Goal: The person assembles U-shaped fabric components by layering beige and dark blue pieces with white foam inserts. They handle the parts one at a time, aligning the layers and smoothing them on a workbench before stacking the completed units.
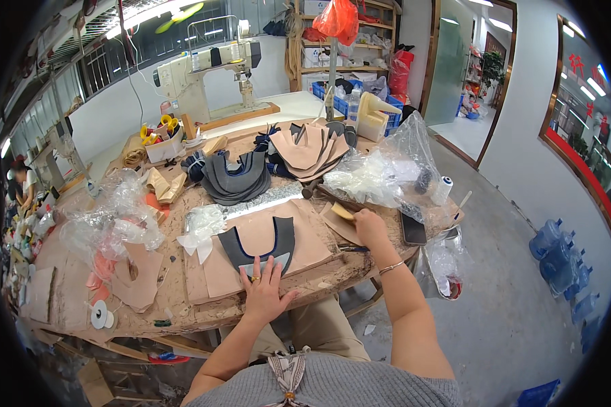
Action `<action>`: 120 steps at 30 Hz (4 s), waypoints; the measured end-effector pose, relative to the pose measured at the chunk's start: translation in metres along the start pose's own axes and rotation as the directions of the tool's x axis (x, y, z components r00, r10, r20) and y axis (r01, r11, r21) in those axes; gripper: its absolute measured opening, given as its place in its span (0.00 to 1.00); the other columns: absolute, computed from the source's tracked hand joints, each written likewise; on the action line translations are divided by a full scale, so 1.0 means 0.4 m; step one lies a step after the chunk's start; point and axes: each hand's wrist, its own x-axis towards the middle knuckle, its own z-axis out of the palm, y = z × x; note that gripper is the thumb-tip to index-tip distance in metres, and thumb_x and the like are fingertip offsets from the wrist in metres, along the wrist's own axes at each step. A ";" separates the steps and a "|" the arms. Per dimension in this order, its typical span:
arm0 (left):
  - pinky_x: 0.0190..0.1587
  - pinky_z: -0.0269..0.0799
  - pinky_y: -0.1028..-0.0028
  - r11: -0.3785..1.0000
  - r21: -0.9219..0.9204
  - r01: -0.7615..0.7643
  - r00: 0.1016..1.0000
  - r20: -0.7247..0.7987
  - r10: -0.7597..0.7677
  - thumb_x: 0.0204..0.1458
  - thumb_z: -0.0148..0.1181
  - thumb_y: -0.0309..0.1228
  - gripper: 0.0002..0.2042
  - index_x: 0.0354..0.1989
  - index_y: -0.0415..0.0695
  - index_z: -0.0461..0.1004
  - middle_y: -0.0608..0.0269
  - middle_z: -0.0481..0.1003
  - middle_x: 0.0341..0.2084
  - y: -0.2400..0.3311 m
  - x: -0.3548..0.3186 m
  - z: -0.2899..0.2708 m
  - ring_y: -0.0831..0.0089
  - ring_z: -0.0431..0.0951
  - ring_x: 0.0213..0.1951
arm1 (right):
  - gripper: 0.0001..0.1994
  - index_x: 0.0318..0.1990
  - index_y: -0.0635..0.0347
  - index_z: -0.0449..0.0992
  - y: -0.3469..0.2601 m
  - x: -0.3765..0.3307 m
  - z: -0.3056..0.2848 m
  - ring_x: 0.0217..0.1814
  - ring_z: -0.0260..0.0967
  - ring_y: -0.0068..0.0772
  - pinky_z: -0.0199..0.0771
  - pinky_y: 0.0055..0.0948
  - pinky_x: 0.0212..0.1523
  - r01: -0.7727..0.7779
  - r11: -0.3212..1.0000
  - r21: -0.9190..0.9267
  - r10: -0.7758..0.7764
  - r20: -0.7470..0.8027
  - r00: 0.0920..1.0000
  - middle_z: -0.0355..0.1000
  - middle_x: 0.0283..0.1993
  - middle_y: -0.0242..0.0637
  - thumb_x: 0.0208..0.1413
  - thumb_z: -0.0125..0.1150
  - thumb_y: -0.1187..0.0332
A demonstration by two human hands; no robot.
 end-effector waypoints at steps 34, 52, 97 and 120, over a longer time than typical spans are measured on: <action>0.33 0.72 0.79 0.323 -0.947 0.008 0.936 -0.106 -0.336 0.51 0.65 0.29 0.06 0.35 0.40 0.78 0.65 0.79 0.30 0.020 0.140 0.034 0.80 0.77 0.30 | 0.12 0.48 0.65 0.77 -0.397 -0.169 -0.162 0.39 0.72 0.17 0.73 0.19 0.42 -0.279 0.083 0.957 -0.083 0.286 0.955 0.77 0.39 0.32 0.60 0.57 0.70; 0.57 0.71 0.68 -0.578 -0.766 -0.282 0.791 0.156 -0.592 0.63 0.49 0.40 0.18 0.44 0.33 0.66 0.54 0.72 0.43 -0.228 0.461 -0.055 0.62 0.72 0.51 | 0.09 0.40 0.60 0.73 0.005 -0.180 -0.273 0.32 0.71 0.22 0.74 0.24 0.34 0.144 -0.286 0.947 0.683 0.096 0.724 0.72 0.35 0.30 0.63 0.53 0.64; 0.32 0.73 0.74 0.650 -0.506 0.566 0.822 0.287 -0.492 0.40 0.72 0.30 0.18 0.40 0.39 0.74 0.62 0.79 0.27 -0.254 0.127 -0.111 0.75 0.78 0.28 | 0.19 0.42 0.67 0.75 -0.428 -0.056 0.074 0.36 0.75 0.25 0.76 0.25 0.37 -0.315 0.446 0.838 0.000 0.352 0.936 0.77 0.35 0.39 0.41 0.73 0.71; 0.30 0.73 0.78 0.504 -0.617 0.604 0.788 0.369 -0.492 0.45 0.66 0.23 0.29 0.58 0.37 0.66 0.60 0.78 0.31 -0.479 0.256 -0.049 0.77 0.77 0.29 | 0.20 0.36 0.67 0.71 -0.443 -0.071 0.063 0.37 0.69 0.51 0.71 0.40 0.38 0.008 0.759 0.651 -0.112 0.119 0.987 0.70 0.34 0.51 0.39 0.73 0.67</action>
